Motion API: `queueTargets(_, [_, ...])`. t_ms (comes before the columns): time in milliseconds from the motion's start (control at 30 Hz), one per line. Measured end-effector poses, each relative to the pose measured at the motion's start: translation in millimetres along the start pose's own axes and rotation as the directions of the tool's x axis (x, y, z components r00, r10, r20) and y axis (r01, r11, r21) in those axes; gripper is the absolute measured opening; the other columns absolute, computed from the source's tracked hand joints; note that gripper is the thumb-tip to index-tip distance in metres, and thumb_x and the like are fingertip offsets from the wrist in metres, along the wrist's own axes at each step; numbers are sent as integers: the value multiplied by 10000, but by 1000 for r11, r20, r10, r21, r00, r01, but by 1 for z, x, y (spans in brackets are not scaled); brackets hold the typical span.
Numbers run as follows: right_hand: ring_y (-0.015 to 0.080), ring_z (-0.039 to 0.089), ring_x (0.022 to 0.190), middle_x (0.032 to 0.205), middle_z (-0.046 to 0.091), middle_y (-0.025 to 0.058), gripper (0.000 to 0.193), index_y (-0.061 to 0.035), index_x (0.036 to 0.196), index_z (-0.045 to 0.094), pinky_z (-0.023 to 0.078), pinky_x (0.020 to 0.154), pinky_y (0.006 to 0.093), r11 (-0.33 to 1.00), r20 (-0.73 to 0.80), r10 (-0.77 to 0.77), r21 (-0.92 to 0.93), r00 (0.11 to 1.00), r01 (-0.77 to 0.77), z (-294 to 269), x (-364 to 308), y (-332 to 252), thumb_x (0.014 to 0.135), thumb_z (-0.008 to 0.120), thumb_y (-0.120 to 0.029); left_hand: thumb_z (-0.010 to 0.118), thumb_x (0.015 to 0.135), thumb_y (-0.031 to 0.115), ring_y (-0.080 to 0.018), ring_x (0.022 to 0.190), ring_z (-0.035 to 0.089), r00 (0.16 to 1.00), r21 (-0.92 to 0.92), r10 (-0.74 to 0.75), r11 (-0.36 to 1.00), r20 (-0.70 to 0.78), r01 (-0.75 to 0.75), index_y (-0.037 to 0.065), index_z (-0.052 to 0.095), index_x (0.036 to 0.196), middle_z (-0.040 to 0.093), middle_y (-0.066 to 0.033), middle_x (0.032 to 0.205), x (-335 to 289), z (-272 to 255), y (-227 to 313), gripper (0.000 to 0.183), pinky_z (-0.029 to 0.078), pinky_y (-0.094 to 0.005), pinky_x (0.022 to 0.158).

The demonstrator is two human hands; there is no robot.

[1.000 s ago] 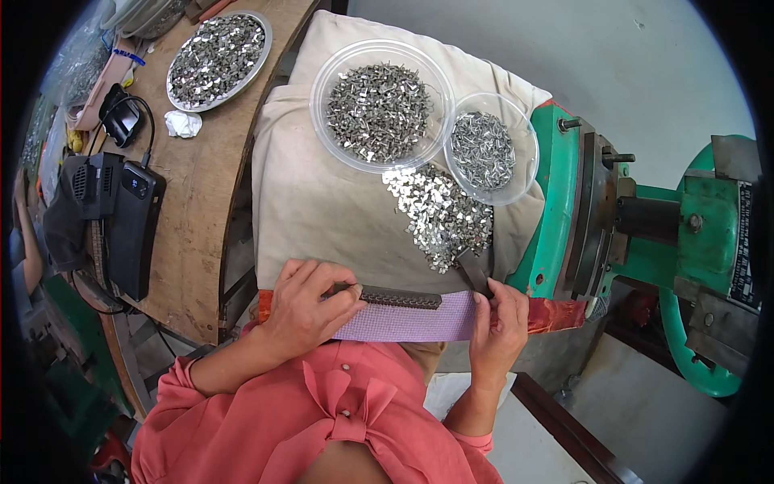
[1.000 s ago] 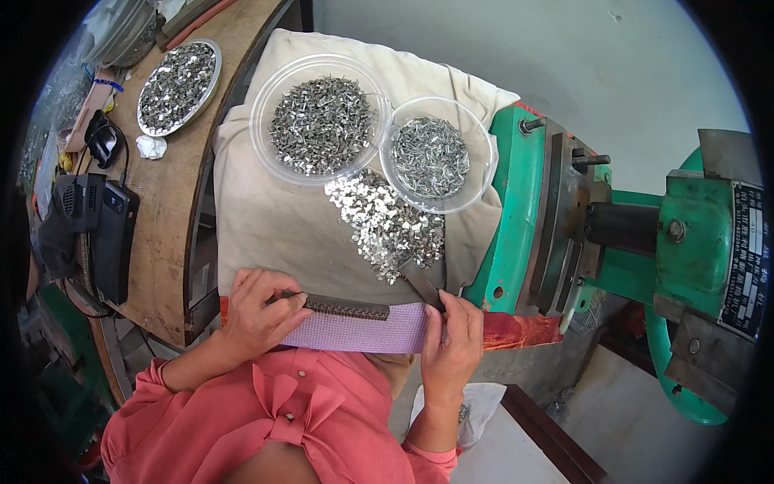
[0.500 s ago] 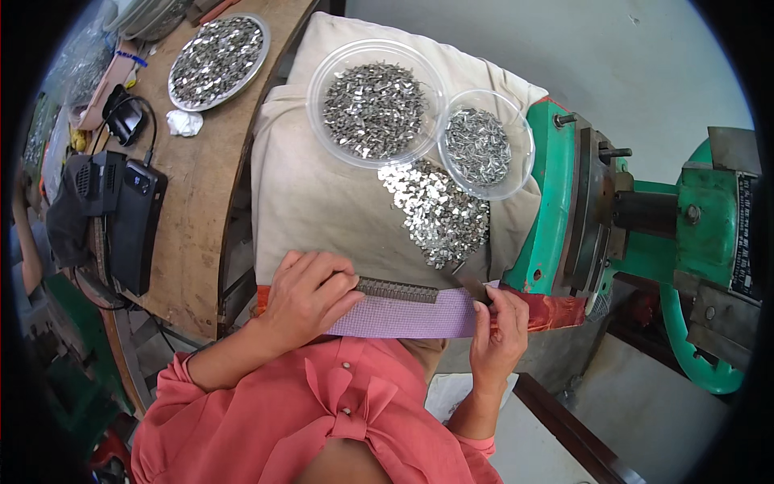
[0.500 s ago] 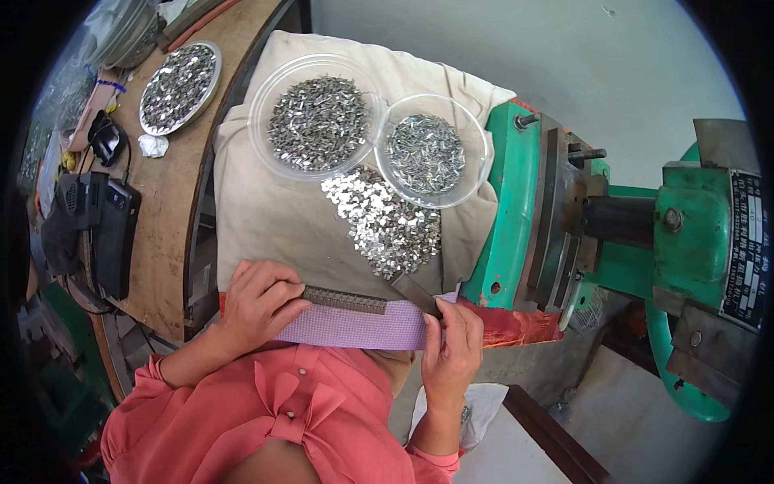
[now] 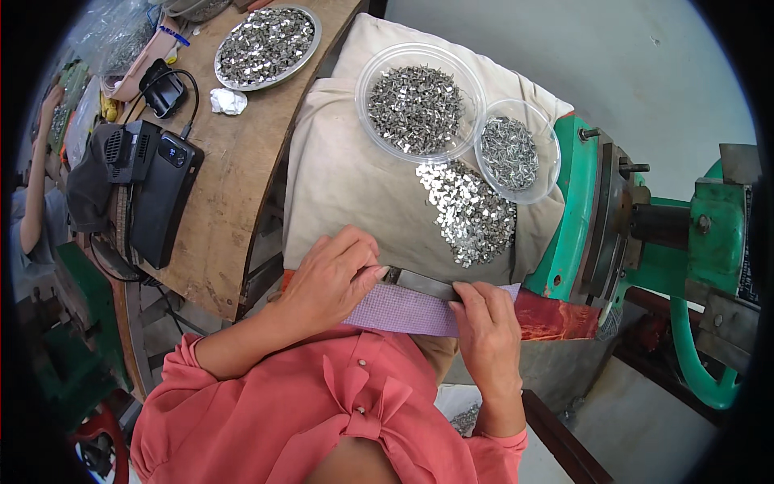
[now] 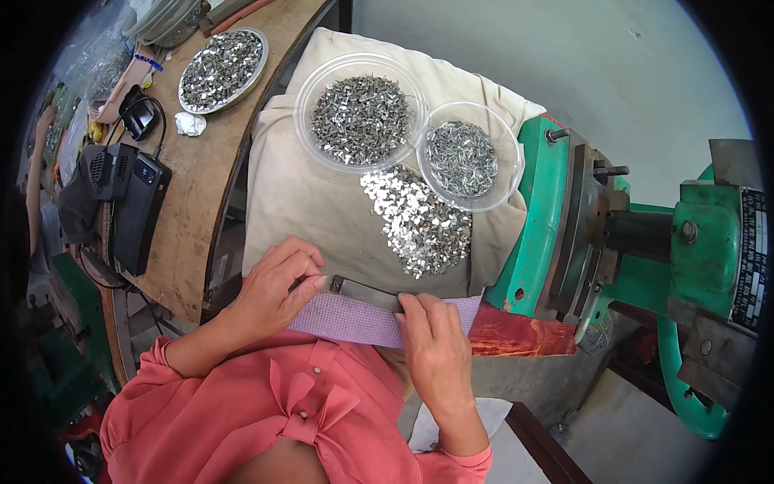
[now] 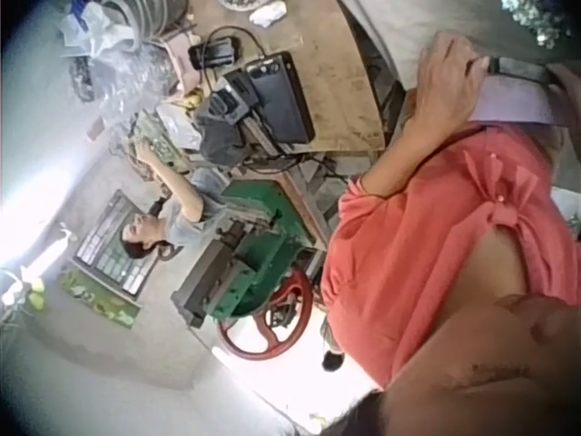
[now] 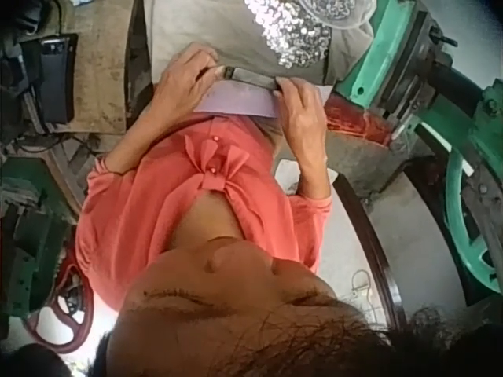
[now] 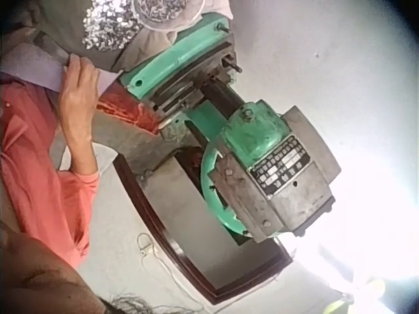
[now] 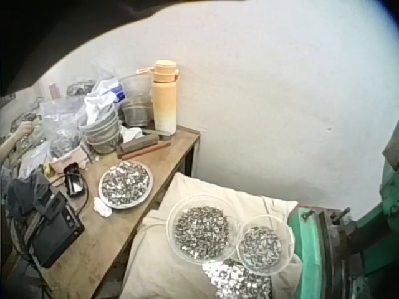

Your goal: The person assembles small metal components onto a metal carrier strip using a manual press machine.

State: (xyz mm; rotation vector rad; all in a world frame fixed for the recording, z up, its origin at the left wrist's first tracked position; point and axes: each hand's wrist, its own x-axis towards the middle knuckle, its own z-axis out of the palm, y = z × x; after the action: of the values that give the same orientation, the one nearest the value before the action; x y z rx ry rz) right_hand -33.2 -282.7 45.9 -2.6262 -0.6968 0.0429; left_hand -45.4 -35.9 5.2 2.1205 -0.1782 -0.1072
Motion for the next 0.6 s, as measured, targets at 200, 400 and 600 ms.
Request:
queueTargets(200, [271, 595, 869, 1024, 605, 102, 301, -17, 1122, 644, 521, 705, 369, 999, 45, -35, -15, 998, 36, 3, 9, -9, 833, 714, -69, 692, 887, 176, -277, 877, 562, 1000, 78, -20, 997, 20, 19, 54, 602, 846, 572, -80, 1002, 3, 4, 5, 157, 407, -373, 783])
queueTargets(400, [296, 611, 875, 997, 617, 107, 327, -29, 1091, 662, 512, 739, 385, 1000, 46, 20, 17, 999, -21, 6, 5, -12, 776, 749, -12, 716, 851, 178, -268, 887, 558, 1000, 125, 17, 992, 21, -20, 62, 580, 844, 517, -66, 977, 3, 7, 9, 179, 384, -406, 761])
queueTargets(600, [282, 615, 867, 966, 620, 108, 320, -33, 1094, 686, 510, 727, 379, 995, -53, 59, 79, 997, -55, 14, -3, -8, 785, 769, -40, 742, 810, 130, -249, 925, 560, 999, 165, -28, 986, 37, 21, 50, 608, 817, 554, -71, 1010, 3, 5, 12, 157, 381, -375, 783])
